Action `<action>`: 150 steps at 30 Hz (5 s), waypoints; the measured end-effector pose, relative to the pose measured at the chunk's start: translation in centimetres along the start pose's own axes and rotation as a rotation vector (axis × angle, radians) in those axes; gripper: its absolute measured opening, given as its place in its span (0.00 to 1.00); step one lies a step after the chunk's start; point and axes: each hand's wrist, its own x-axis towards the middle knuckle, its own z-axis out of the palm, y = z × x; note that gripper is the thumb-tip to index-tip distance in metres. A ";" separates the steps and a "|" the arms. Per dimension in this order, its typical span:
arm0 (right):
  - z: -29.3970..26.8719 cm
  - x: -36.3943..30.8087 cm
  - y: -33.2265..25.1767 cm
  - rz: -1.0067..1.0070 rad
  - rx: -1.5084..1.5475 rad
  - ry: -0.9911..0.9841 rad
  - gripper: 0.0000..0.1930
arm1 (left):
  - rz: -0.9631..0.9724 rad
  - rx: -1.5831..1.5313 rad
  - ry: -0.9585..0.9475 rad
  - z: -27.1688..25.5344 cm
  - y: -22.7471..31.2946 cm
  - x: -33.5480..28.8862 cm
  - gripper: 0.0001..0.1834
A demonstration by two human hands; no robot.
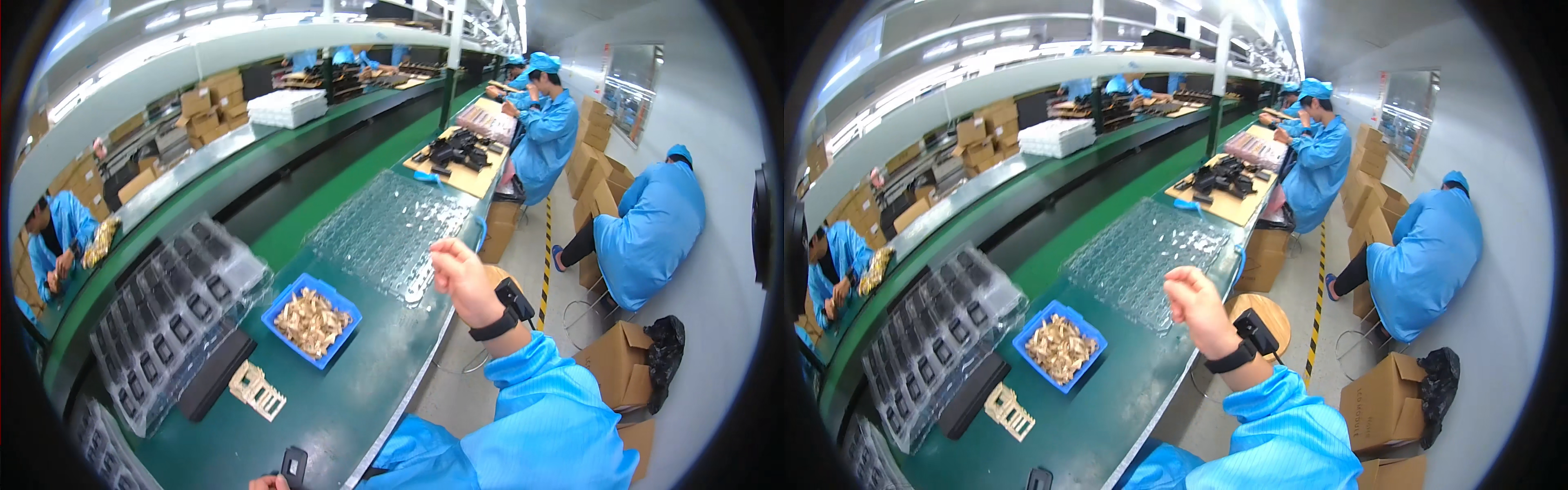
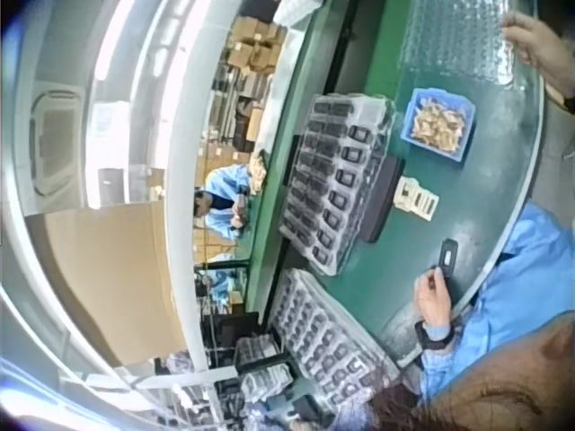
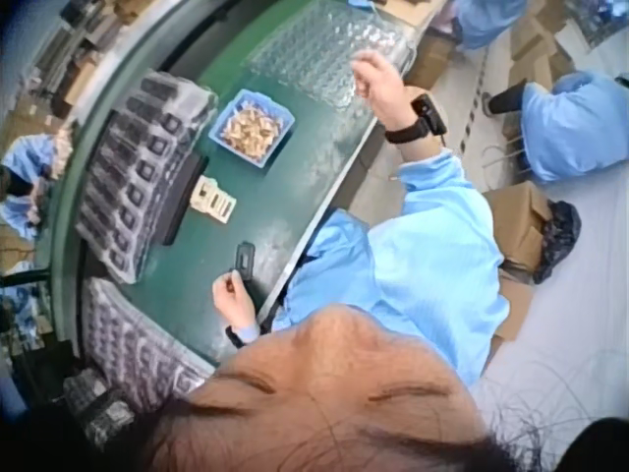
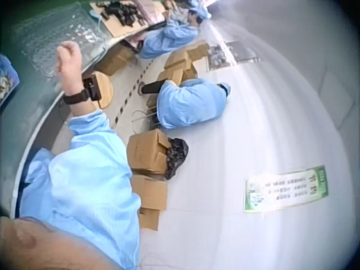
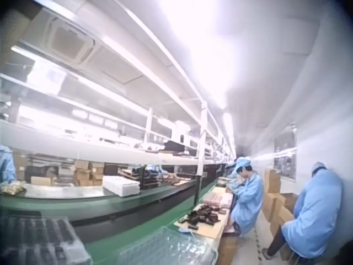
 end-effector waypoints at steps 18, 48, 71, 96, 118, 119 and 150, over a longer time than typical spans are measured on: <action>17.9 -8.2 13.5 -0.468 -0.957 -0.962 0.08 | 0.071 0.041 0.074 3.4 0.4 -0.3 0.38; 16.7 -12.3 10.8 -0.439 -0.661 -1.031 0.05 | 0.050 -0.392 0.104 3.7 2.9 4.2 0.06; 16.7 -14.6 12.7 -0.705 -0.736 -0.989 0.08 | -0.103 -0.487 0.092 3.3 2.2 1.5 0.09; 16.5 -13.6 10.1 -0.749 -0.670 -1.048 0.10 | -0.141 -0.656 0.206 3.5 3.6 0.8 0.06; 16.0 -13.8 12.1 -1.047 -0.664 -0.863 0.05 | -0.193 -0.668 0.156 4.5 2.5 1.6 0.08; 15.9 -14.0 12.3 -1.055 -0.658 -0.866 0.04 | -0.187 -0.668 0.171 4.8 1.6 1.3 0.07; 11.8 -4.2 6.9 -0.568 -0.635 -0.297 0.03 | -0.383 -0.791 0.134 3.2 3.0 1.4 0.09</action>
